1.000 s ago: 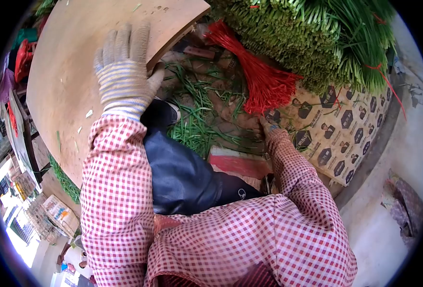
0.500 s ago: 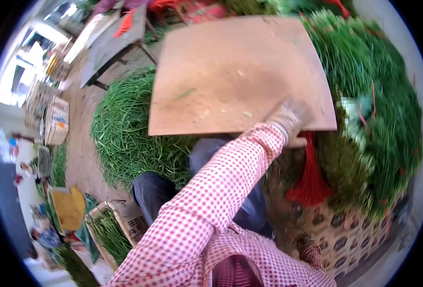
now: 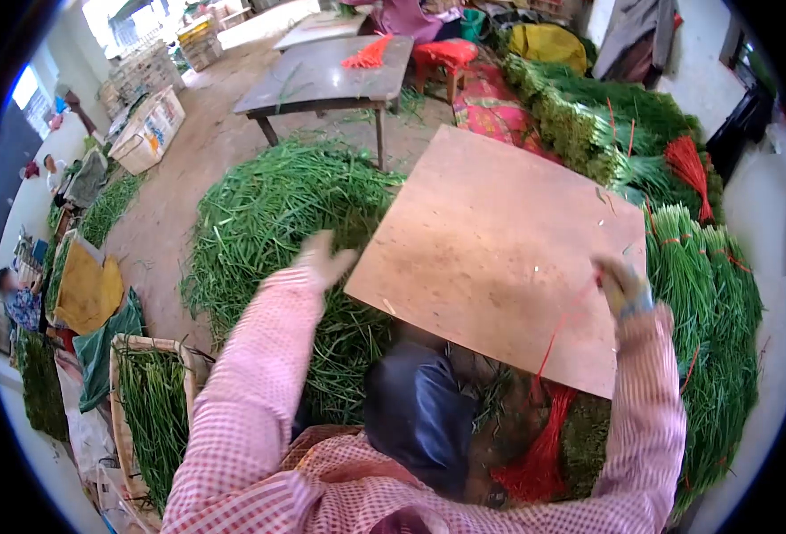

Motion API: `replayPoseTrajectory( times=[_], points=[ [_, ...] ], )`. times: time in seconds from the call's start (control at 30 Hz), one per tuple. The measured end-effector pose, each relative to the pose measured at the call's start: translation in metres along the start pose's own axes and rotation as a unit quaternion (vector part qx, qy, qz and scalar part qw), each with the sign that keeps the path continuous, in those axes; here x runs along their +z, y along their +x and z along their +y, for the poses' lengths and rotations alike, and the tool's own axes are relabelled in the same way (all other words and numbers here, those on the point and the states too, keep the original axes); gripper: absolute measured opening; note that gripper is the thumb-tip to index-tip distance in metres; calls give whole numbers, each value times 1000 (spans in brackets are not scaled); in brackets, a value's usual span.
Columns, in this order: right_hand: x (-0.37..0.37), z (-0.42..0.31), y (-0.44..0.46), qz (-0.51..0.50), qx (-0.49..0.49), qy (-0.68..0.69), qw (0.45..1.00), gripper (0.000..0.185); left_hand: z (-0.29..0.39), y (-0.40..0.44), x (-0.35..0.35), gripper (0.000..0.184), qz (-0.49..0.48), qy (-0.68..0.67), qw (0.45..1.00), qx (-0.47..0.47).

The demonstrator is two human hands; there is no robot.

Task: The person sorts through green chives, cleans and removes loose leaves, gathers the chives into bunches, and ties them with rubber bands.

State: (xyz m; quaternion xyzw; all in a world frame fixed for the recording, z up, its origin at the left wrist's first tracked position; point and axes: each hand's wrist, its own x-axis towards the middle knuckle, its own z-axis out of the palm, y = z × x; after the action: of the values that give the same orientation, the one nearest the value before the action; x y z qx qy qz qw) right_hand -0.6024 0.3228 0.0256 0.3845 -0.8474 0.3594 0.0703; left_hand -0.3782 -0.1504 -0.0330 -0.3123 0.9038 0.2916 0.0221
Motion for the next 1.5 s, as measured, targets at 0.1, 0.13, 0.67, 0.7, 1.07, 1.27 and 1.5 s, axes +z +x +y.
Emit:
replayPoseTrajectory(
  times=[0.1, 0.13, 0.67, 0.7, 1.07, 1.27, 1.5],
  points=[
    [32, 24, 80, -84, 31, -145, 985, 29, -74, -45, -39, 68, 80, 40, 994, -60],
    [43, 44, 98, -72, 93, -107, 987, 33, -111, -60, -49, 69, 95, 75, 991, -52],
    [237, -24, 90, -199, -50, -273, 940, 60, -240, -437, -17, 37, 150, -45, 897, -413],
    [238, -15, 90, -205, -56, -285, 935, 60, -271, -464, 18, 47, 175, -80, 902, -387],
    [154, -141, 92, -159, -273, -109, 942, 55, -220, -494, 53, 87, 192, 119, 886, -405],
    [265, -412, 13, -539, -178, 60, 821, 46, -212, -498, 39, 78, 270, 121, 879, -373],
    [417, -455, -19, -699, -111, 41, 705, 47, -242, -476, -38, 25, 475, 33, 869, -133]
  ],
)
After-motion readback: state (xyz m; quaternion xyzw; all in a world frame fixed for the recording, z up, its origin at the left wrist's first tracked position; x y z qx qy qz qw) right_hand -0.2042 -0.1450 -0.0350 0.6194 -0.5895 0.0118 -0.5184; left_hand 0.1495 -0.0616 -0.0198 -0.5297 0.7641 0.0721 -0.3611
